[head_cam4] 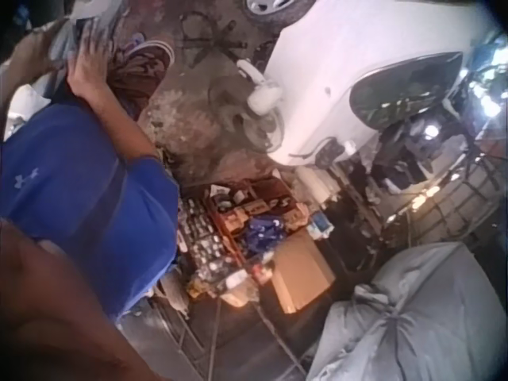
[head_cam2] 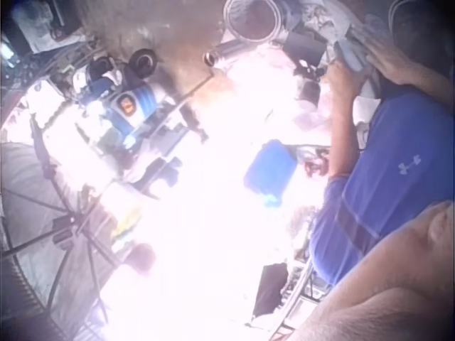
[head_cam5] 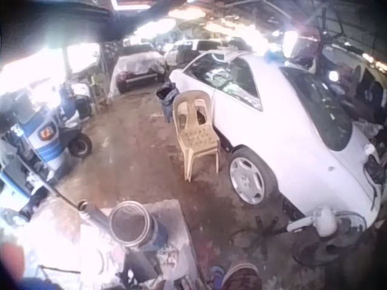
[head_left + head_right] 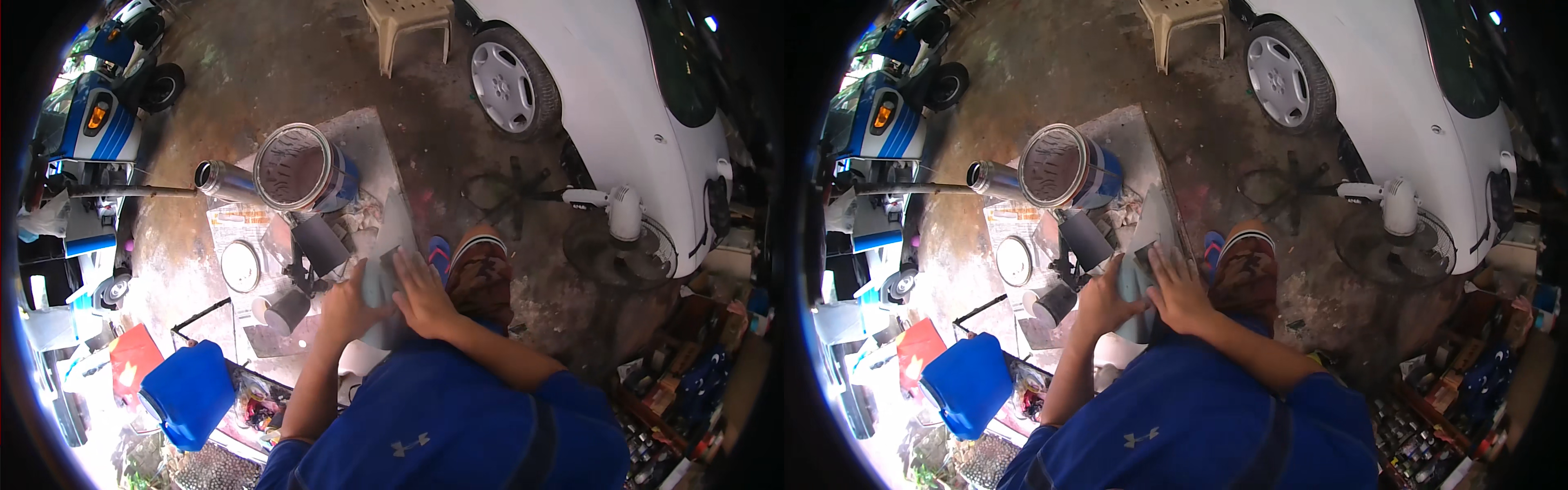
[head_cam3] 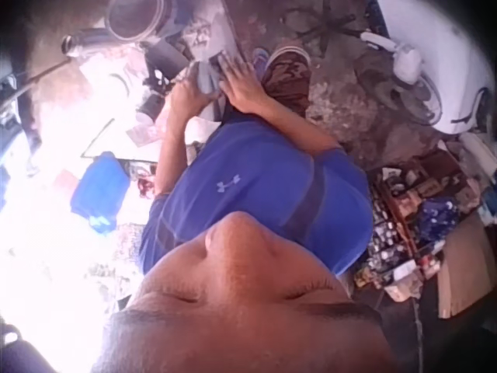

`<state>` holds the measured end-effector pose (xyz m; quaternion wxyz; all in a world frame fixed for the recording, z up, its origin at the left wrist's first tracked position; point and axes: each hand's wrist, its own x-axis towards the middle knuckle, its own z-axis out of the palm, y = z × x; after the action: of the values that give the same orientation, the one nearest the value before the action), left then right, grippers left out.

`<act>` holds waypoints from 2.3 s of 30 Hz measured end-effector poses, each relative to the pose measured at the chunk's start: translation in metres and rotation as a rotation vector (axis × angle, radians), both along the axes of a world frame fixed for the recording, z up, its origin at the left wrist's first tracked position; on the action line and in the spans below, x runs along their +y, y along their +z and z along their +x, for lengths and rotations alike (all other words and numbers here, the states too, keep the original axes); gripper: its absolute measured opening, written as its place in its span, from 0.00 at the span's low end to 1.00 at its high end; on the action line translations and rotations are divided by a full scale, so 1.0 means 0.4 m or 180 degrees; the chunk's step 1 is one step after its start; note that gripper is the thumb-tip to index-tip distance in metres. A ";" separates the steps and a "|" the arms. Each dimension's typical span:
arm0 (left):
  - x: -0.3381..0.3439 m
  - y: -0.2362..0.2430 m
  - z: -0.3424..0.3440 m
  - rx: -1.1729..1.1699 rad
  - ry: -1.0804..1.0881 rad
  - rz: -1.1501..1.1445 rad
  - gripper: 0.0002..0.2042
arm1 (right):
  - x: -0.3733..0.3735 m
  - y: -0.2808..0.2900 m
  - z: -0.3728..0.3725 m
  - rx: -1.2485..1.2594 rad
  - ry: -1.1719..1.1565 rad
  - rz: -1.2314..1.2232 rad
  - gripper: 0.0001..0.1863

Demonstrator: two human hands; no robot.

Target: The person holds a grey car part on a table and uses a piece of sandpaper to scrub its surface, occasionally checking the texture with their fingers before picking up the part to inspect it.

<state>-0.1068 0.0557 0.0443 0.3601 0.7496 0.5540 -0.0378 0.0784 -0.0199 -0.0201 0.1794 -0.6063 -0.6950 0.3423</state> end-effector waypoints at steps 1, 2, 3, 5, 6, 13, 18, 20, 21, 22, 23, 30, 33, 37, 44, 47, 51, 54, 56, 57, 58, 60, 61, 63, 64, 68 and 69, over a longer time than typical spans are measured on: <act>-0.008 -0.007 0.004 -0.0096 0.0132 0.0161 0.53 | 0.027 -0.003 -0.004 -0.0360 0.0078 -0.0009 0.39; -0.007 -0.009 0.012 -0.0108 0.0145 0.0153 0.53 | 0.077 -0.010 0.001 -0.0719 0.0157 -0.0017 0.39; -0.007 -0.006 0.024 -0.0116 0.0165 0.0133 0.53 | 0.152 -0.042 0.016 -0.0728 0.0158 -0.0046 0.39; -0.012 0.005 0.056 -0.0160 0.0187 0.0110 0.54 | 0.292 -0.120 0.071 -0.0274 -0.0370 -0.0594 0.37; -0.015 0.011 0.062 -0.0046 0.0260 -0.0025 0.54 | 0.266 -0.117 0.072 -0.0292 -0.0323 -0.0599 0.37; -0.029 -0.009 0.050 0.0030 0.0151 -0.0124 0.57 | 0.118 -0.027 0.045 -0.0560 0.0122 -0.0402 0.36; -0.030 -0.018 0.046 -0.0240 0.0221 0.0074 0.54 | -0.005 0.084 0.013 -0.0478 0.0146 -0.0416 0.34; -0.010 -0.017 0.058 -0.0062 0.0220 -0.0007 0.54 | 0.030 0.070 0.012 -0.0539 0.0200 -0.0605 0.34; -0.017 -0.003 0.065 0.0114 0.0189 -0.0117 0.54 | 0.092 0.025 0.021 -0.0573 -0.0013 -0.0579 0.35; -0.013 0.006 0.078 0.0081 0.0177 -0.0105 0.54 | 0.154 -0.008 0.039 -0.0651 -0.0219 -0.0458 0.36; -0.009 0.011 0.088 0.0041 0.0178 -0.0081 0.54 | 0.175 -0.020 0.047 -0.0613 -0.0262 -0.0511 0.37; -0.010 0.019 0.071 0.0065 0.0170 -0.0121 0.55 | 0.151 0.025 0.044 -0.0578 -0.0061 -0.0731 0.36; -0.011 0.009 0.064 0.0029 0.0187 -0.0136 0.55 | 0.089 0.026 0.036 -0.0601 0.0046 -0.0678 0.36; -0.025 -0.007 0.047 -0.0238 0.0206 0.0020 0.55 | 0.076 0.035 0.036 -0.0472 0.0105 -0.0680 0.36; -0.012 -0.009 0.042 -0.0117 0.0334 -0.0056 0.55 | 0.027 0.050 0.030 -0.0511 0.0269 -0.0719 0.37; -0.016 0.005 0.053 -0.0139 0.0303 -0.0048 0.55 | 0.089 0.005 0.032 -0.0513 0.0196 -0.0661 0.37; 0.003 0.024 0.076 0.0060 0.0342 -0.0346 0.54 | 0.194 -0.058 0.074 -0.0454 0.0041 -0.0598 0.37; -0.025 -0.007 0.037 -0.0320 0.0340 -0.0043 0.54 | 0.026 0.038 0.038 -0.0292 0.0251 -0.0739 0.36; -0.022 -0.006 0.042 -0.0226 0.0339 -0.0031 0.55 | 0.095 0.016 0.046 -0.0278 0.0203 -0.0614 0.36; -0.016 0.001 0.052 -0.0152 0.0264 -0.0007 0.55 | 0.155 -0.019 0.050 -0.0277 0.0169 -0.0658 0.36; -0.011 0.003 0.068 -0.0101 0.0195 0.0053 0.55 | 0.244 -0.072 0.061 -0.0462 0.0061 -0.0672 0.37; -0.017 -0.004 0.080 -0.0126 0.0264 -0.0028 0.54 | 0.261 -0.092 0.069 -0.0658 0.0025 -0.0658 0.37; -0.013 -0.008 0.061 -0.0097 0.0275 -0.0129 0.54 | 0.186 -0.074 0.040 -0.0565 0.0156 -0.0525 0.37; -0.022 -0.039 0.023 -0.0309 0.0332 0.0158 0.54 | 0.055 0.041 0.008 -0.0360 0.0541 -0.0442 0.36; -0.035 -0.030 0.021 -0.0511 0.0315 0.0285 0.53 | 0.021 0.067 0.000 -0.0495 0.0687 -0.0600 0.36; -0.011 0.007 0.068 0.0032 0.0279 -0.0077 0.54 | 0.261 -0.056 0.049 -0.0554 -0.0055 -0.0307 0.35; -0.009 0.005 0.073 0.0071 0.0262 -0.0109 0.56 | 0.283 -0.064 0.053 -0.0654 -0.0014 -0.0569 0.35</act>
<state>-0.0777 0.0522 0.0461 0.3679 0.7195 0.5877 -0.0408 0.0995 0.0931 -0.0455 0.0534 -0.6532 -0.6751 0.3386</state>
